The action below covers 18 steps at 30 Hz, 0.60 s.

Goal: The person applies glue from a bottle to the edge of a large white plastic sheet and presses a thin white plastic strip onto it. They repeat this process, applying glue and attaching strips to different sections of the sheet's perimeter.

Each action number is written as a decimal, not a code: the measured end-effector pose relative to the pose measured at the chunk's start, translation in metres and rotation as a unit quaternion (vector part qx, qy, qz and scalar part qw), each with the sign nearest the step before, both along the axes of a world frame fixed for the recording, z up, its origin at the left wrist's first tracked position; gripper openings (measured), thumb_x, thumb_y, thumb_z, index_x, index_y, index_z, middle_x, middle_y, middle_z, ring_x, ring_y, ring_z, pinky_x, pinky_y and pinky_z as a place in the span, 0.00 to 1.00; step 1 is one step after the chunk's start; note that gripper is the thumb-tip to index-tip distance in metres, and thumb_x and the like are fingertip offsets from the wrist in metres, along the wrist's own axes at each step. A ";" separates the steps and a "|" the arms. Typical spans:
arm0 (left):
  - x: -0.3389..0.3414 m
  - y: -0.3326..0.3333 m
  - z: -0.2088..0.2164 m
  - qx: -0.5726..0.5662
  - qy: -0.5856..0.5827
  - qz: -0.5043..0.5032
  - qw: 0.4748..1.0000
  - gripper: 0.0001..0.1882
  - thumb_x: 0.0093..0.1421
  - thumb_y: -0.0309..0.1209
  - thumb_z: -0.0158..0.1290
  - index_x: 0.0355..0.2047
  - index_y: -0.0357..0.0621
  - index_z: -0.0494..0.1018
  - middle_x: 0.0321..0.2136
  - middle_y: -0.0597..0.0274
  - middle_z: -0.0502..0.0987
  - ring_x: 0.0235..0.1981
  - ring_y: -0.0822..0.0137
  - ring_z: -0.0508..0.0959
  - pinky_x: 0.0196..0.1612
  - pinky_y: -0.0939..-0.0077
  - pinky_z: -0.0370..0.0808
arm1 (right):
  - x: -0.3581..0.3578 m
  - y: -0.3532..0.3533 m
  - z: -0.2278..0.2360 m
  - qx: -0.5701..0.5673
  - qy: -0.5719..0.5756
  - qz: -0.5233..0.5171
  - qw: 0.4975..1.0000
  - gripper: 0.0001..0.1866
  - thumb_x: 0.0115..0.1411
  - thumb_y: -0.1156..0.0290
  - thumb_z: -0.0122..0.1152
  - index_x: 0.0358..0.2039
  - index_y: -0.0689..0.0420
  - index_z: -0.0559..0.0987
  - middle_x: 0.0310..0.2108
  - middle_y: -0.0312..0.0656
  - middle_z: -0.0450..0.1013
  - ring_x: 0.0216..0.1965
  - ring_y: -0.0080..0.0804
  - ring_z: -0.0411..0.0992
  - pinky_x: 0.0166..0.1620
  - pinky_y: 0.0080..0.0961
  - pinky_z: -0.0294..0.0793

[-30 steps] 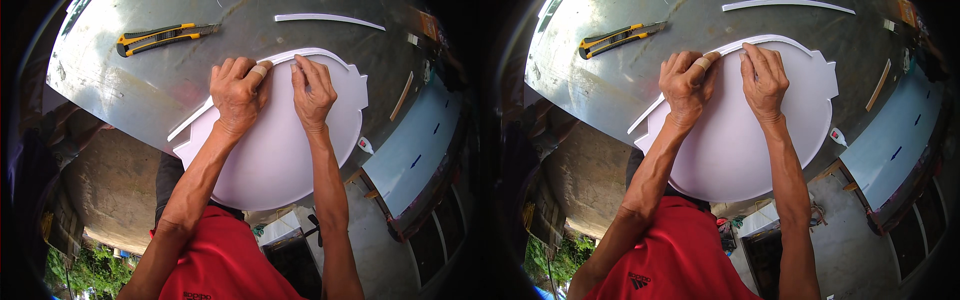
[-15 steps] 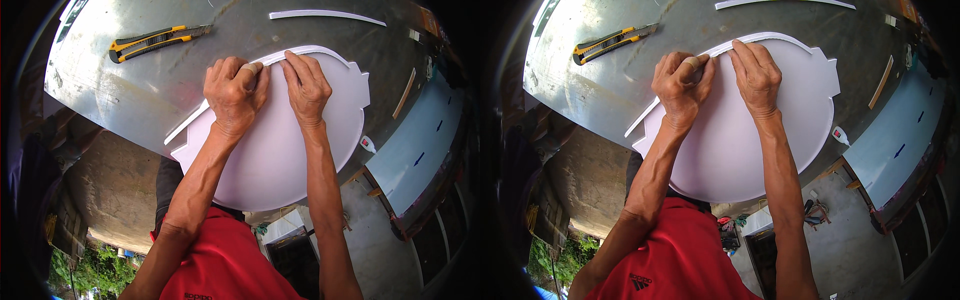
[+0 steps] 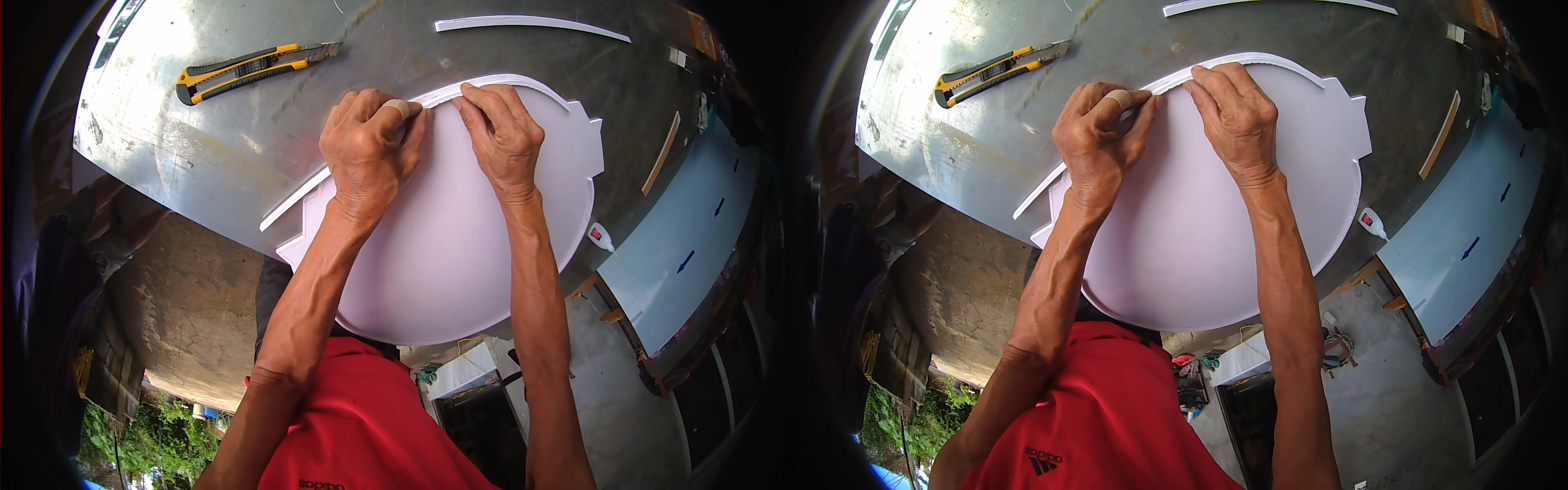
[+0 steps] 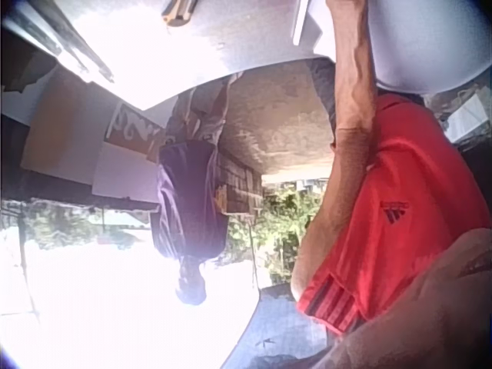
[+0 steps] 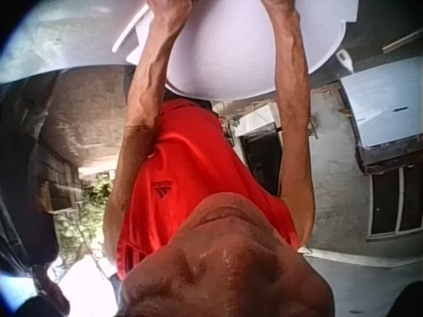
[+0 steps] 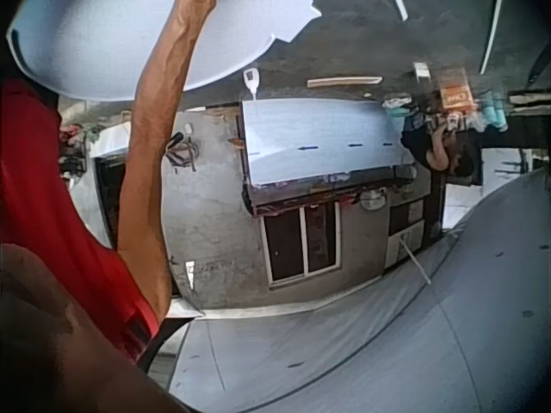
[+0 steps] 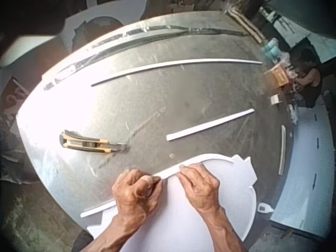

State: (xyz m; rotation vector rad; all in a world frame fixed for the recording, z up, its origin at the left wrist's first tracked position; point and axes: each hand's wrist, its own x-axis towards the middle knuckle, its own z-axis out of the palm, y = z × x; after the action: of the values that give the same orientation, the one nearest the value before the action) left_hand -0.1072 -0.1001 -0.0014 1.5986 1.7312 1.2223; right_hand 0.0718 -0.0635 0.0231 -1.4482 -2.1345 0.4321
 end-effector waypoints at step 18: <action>0.001 0.000 0.006 -0.010 0.012 -0.008 1.000 0.15 0.47 0.22 0.74 0.37 0.50 0.90 0.20 0.66 0.65 0.24 0.65 0.67 0.28 0.68 0.65 | 0.003 0.004 0.001 0.004 -0.005 0.017 1.000 0.12 0.56 0.81 0.77 0.40 0.61 0.85 0.34 0.41 0.80 0.34 0.38 0.81 0.36 0.31 0.84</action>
State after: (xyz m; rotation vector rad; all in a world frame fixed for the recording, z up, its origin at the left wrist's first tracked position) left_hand -0.1057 -0.1003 0.0042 1.6185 1.7368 1.1799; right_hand 0.0751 -0.0597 0.0237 -1.4133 -2.1691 0.4300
